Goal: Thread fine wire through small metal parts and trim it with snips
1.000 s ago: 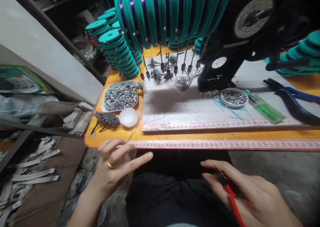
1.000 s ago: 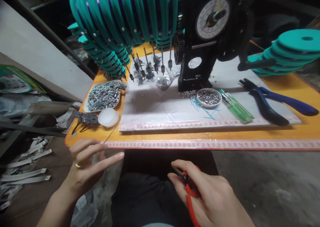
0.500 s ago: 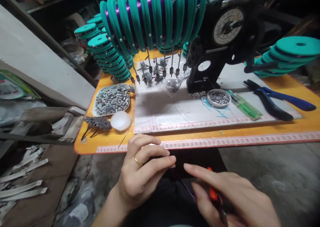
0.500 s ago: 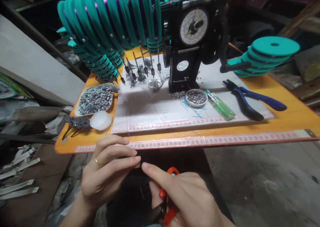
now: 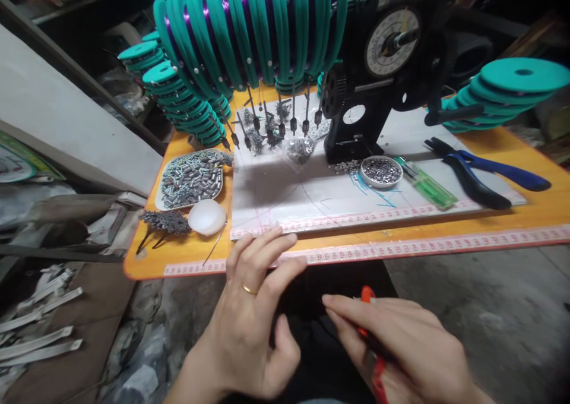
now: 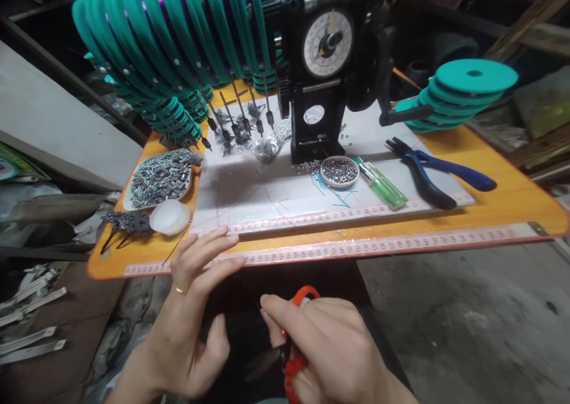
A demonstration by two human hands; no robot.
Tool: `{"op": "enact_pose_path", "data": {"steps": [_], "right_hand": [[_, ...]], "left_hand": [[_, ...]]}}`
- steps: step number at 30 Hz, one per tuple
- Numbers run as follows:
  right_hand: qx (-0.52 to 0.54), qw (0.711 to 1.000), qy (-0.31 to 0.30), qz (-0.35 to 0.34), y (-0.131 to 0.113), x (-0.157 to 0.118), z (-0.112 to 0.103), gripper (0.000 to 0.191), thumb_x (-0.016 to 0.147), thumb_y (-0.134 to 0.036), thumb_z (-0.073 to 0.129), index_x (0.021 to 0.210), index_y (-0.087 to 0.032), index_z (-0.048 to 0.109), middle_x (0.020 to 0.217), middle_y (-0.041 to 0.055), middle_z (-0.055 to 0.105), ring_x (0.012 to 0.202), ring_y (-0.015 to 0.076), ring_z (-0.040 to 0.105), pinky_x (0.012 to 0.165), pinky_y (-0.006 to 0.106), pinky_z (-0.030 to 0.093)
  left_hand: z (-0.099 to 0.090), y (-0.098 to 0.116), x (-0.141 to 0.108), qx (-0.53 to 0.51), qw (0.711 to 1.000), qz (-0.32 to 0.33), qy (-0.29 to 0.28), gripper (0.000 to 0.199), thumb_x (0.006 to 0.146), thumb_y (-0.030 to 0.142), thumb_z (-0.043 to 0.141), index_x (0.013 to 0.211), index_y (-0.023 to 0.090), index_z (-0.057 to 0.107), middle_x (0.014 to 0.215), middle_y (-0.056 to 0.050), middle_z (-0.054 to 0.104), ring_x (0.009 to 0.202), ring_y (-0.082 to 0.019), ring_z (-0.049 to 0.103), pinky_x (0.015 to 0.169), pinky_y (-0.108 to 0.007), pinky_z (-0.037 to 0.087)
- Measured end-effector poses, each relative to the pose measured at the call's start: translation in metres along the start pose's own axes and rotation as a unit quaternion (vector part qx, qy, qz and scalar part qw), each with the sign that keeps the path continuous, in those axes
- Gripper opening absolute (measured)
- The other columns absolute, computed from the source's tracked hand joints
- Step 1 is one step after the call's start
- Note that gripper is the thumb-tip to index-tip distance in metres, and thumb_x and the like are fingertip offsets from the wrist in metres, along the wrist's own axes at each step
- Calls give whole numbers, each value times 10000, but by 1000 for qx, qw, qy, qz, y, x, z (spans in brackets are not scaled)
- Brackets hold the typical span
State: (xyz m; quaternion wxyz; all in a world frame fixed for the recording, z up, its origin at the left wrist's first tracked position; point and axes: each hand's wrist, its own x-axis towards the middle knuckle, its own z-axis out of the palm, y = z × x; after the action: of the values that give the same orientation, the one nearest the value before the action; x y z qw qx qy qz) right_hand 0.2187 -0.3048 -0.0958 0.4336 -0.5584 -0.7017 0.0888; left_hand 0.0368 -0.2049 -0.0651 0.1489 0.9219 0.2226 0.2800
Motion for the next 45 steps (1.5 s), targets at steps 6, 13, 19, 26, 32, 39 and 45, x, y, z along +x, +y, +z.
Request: {"op": "enact_pose_path", "data": {"steps": [6, 13, 19, 26, 32, 39, 45], "right_hand": [[-17, 998, 16, -54, 18, -2, 0, 448, 791, 41, 448, 1193, -109, 579, 749, 12, 706, 577, 117, 645, 569, 249, 508], [-67, 996, -24, -50, 23, 5, -5, 466, 754, 20, 427, 1173, -124, 569, 710, 21, 712, 541, 137, 646, 528, 260, 524], [-67, 997, 7, -24, 28, 7, -5, 408, 811, 14, 468, 1175, -141, 567, 780, 24, 743, 587, 122, 679, 577, 232, 543], [-56, 998, 5, 5, 30, -6, -3, 317, 843, 0, 552, 1136, -109, 607, 834, 39, 747, 646, 101, 695, 629, 200, 531], [-57, 998, 17, 15, 31, -11, -2, 364, 848, -14, 585, 1201, -102, 600, 874, 47, 751, 617, 92, 676, 619, 206, 520], [-61, 998, -11, 17, 33, -7, 1, 579, 817, 27, 503, 1376, -122, 489, 911, 33, 752, 633, 106, 683, 601, 219, 531], [-90, 995, -41, 17, 29, 2, -3, 502, 854, -43, 459, 1352, -107, 473, 775, 21, 740, 582, 133, 702, 528, 228, 562]], "left_hand": [[10, 6, 15, -90, 994, 39, -37, 329, 890, 90, 506, 1218, 116, 505, 1090, -149, 668, 1046, -207, 637, 857, -305, 563], [28, -4, 17, -82, 996, 30, 1, 138, 885, 77, 577, 1009, 126, 613, 761, -47, 634, 652, -134, 600, 568, -229, 488], [31, -8, 25, -40, 999, 3, 6, 82, 864, 75, 588, 873, 135, 644, 705, -33, 624, 633, -143, 579, 575, -254, 469], [37, -3, 37, -15, 994, -109, -5, 102, 890, 138, 586, 834, 165, 667, 765, -29, 654, 706, -166, 623, 600, -272, 461], [36, 2, 41, -17, 992, -122, -27, 106, 892, 139, 580, 831, 168, 662, 775, -19, 658, 694, -160, 626, 580, -272, 440], [35, 1, 41, -29, 990, -129, -42, 118, 903, 132, 560, 858, 170, 663, 793, -26, 657, 706, -170, 623, 592, -285, 466], [30, 0, 39, -20, 992, -112, -60, 132, 936, 163, 536, 936, 161, 668, 852, -56, 653, 744, -191, 636, 626, -313, 514]]}}
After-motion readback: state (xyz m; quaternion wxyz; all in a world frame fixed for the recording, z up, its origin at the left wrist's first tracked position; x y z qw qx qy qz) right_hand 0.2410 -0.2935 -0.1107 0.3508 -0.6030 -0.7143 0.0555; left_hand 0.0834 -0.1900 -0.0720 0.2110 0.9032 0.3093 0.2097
